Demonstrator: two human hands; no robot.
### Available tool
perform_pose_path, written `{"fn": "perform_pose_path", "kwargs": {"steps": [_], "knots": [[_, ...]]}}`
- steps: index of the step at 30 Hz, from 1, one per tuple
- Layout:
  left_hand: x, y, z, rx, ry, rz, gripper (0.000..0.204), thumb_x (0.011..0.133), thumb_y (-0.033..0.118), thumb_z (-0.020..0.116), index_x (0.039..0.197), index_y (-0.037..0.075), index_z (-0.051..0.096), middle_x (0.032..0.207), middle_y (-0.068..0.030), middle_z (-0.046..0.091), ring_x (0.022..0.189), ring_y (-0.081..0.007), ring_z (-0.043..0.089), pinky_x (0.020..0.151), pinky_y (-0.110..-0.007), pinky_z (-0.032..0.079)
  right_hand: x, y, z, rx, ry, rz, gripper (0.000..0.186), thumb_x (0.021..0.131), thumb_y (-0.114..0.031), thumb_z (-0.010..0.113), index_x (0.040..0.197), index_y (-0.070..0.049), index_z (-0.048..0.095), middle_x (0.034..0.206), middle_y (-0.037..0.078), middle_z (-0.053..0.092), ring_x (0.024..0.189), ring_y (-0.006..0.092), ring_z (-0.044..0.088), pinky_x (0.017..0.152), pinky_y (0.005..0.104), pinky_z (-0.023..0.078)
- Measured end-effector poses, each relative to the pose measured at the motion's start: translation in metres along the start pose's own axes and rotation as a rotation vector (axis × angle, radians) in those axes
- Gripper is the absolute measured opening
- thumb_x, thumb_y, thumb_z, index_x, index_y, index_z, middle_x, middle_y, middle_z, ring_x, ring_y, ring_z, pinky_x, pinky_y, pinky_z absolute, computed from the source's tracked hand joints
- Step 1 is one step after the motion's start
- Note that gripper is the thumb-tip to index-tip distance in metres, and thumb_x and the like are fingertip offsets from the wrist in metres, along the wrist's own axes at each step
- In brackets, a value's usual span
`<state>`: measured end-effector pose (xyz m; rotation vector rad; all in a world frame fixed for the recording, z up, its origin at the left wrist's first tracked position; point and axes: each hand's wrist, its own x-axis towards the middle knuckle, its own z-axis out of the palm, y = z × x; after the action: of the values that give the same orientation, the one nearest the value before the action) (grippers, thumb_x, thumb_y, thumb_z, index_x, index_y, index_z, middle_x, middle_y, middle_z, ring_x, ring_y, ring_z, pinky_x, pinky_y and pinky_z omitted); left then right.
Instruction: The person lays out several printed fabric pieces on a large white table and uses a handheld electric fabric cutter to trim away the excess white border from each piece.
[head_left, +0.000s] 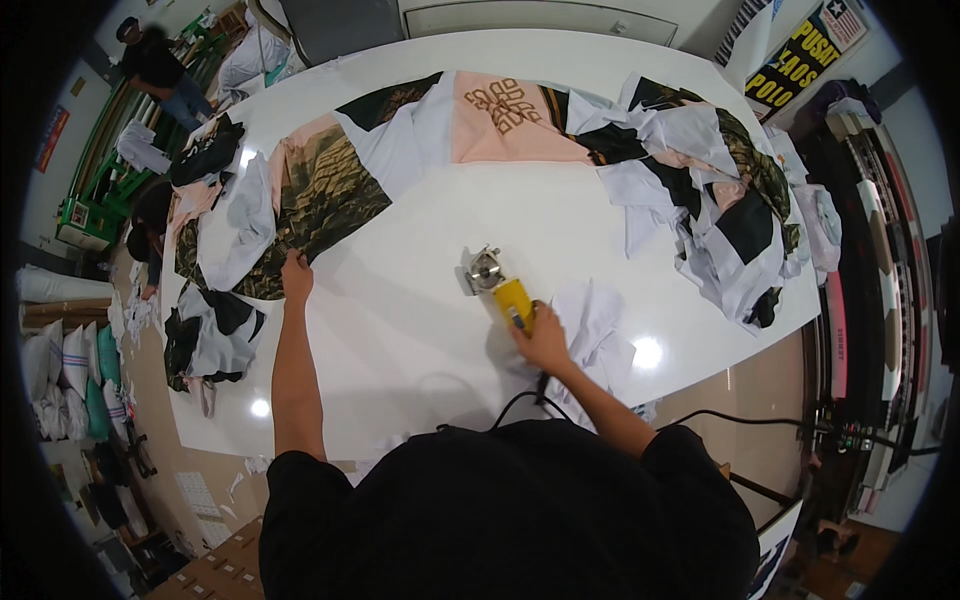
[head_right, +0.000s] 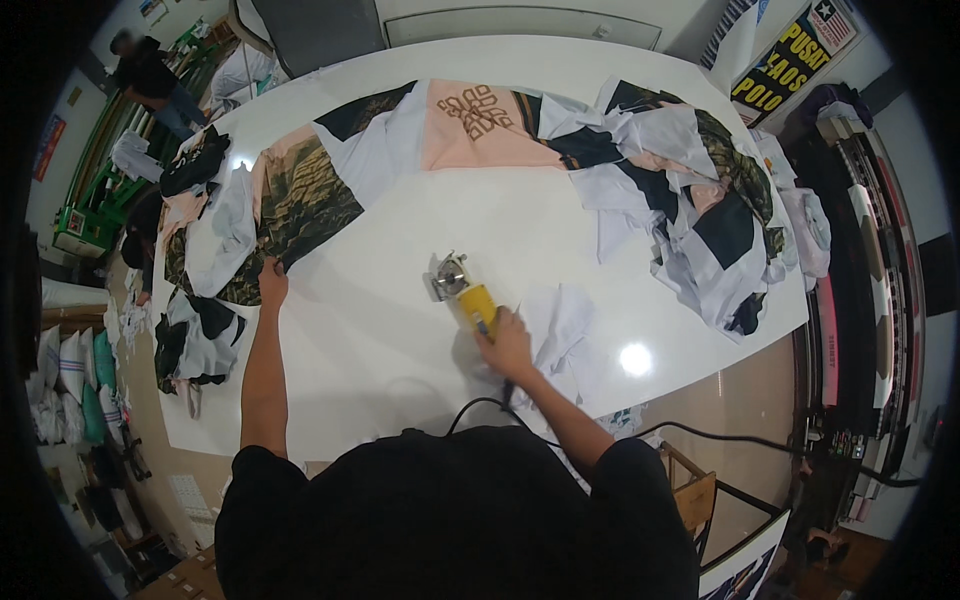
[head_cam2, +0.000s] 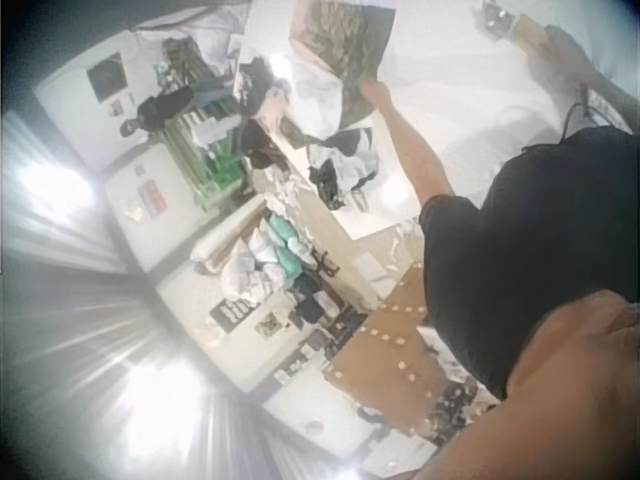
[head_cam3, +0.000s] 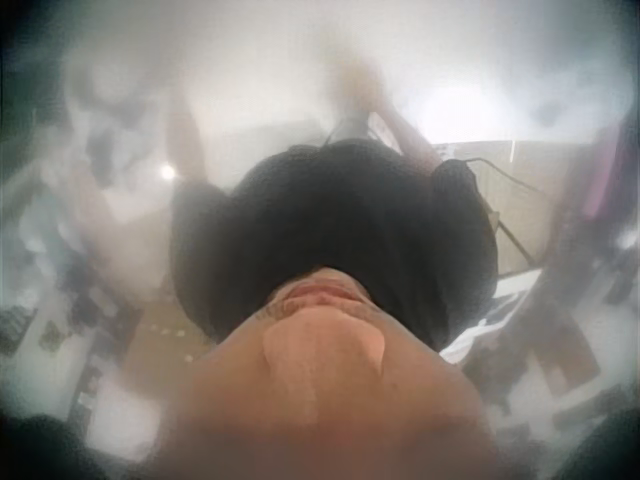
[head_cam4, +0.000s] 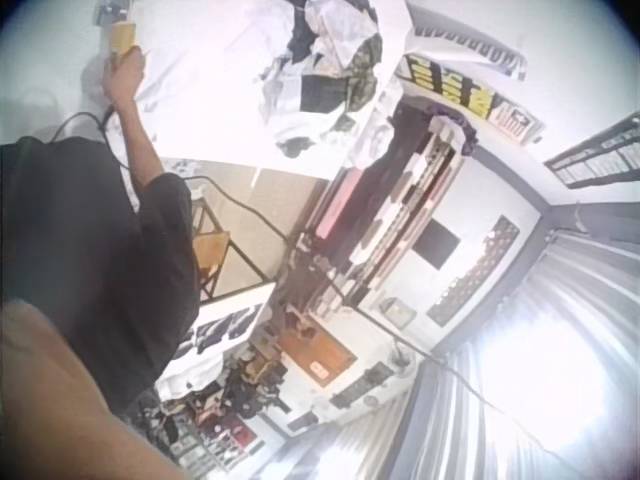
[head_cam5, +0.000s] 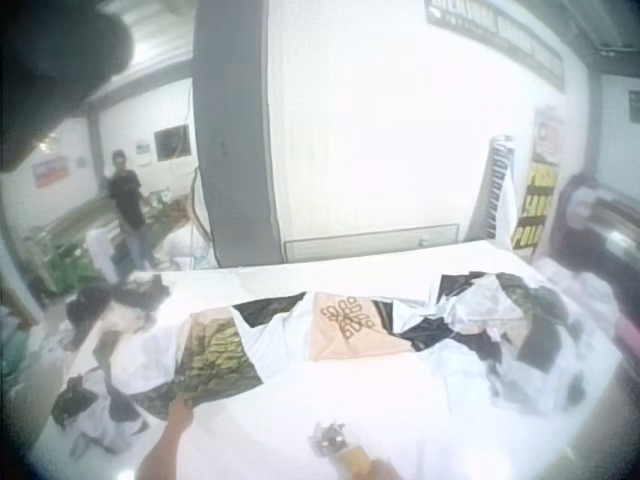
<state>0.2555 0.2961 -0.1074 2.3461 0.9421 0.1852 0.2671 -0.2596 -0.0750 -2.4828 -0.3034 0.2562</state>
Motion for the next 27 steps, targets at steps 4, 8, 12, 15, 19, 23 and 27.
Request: {"fn": "perform_pose_path", "kwargs": {"steps": [4,8,12,15,19,23,27], "knots": [[-0.027,-0.044,-0.03,0.004,0.106,0.023,0.024,0.108,0.018,0.048,0.116,-0.003,0.055,0.099,-0.0301,0.067,0.093,-0.0488,0.066,0.079,-0.05,0.049,-0.007,0.038,-0.036,-0.096,-0.044,0.023,0.055,0.088,-0.031,0.074,0.126,-0.001,0.048,0.113,0.029,0.063,0.108,0.048,0.061,0.087,0.0593,0.049],[-0.047,-0.028,-0.044,-0.047,0.065,0.069,0.033,0.109,0.026,0.047,0.12,-0.004,0.052,0.105,-0.033,0.065,0.103,-0.0527,0.063,0.084,-0.052,0.049,-0.024,0.114,-0.075,-0.077,0.053,-0.039,0.062,0.085,-0.029,0.077,0.131,0.001,0.048,0.113,0.03,0.063,0.108,0.0503,0.061,0.088,0.0589,0.05],[-0.085,0.003,-0.066,0.173,0.042,0.239,0.058,0.101,0.036,0.064,0.135,-0.007,0.047,0.124,-0.0323,0.063,0.118,-0.0477,0.061,0.094,-0.05,0.052,-0.027,0.149,-0.109,-0.08,0.022,0.128,0.064,0.085,-0.027,0.077,0.134,0.004,0.05,0.119,0.031,0.063,0.11,0.0502,0.061,0.092,0.0559,0.051],[-0.11,0.005,-0.077,0.387,-0.057,0.326,0.076,0.09,0.037,0.077,0.141,-0.007,0.043,0.132,-0.0316,0.06,0.125,-0.0443,0.059,0.098,-0.049,0.052,-0.029,0.144,-0.121,-0.19,0.001,0.236,0.068,0.085,-0.028,0.077,0.137,0.003,0.048,0.12,0.028,0.062,0.114,0.0476,0.06,0.095,0.0548,0.051],[-0.112,-0.045,-0.099,0.427,0.114,0.326,0.061,0.086,0.022,0.077,0.135,0.002,0.046,0.113,-0.0278,0.068,0.104,-0.0439,0.068,0.084,-0.051,0.055,-0.023,0.084,-0.104,-0.329,0.285,0.172,0.062,0.087,-0.024,0.076,0.138,0.002,0.05,0.119,0.024,0.062,0.114,0.0433,0.059,0.095,0.0542,0.05],[-0.141,-0.011,-0.107,0.263,0.338,0.332,0.036,0.091,0.014,0.067,0.123,0.005,0.053,0.101,-0.023,0.07,0.09,-0.0455,0.068,0.074,-0.051,0.054,-0.003,0.03,-0.031,0.173,0.511,-0.185,0.042,0.091,-0.011,0.073,0.128,0.002,0.058,0.11,0.02,0.063,0.096,0.0324,0.063,0.081,0.044,0.053],[-0.18,-0.011,-0.13,0.155,0.582,0.426,0.029,0.093,0.013,0.063,0.12,0.003,0.057,0.104,-0.0237,0.068,0.092,-0.046,0.066,0.075,-0.05,0.053,0.029,-0.077,0.057,0.871,-0.188,0.118,0.045,0.102,-0.029,0.066,0.132,0.003,0.055,0.113,0.013,0.066,0.093,0.02,0.069,0.078,0.0341,0.059]]}}
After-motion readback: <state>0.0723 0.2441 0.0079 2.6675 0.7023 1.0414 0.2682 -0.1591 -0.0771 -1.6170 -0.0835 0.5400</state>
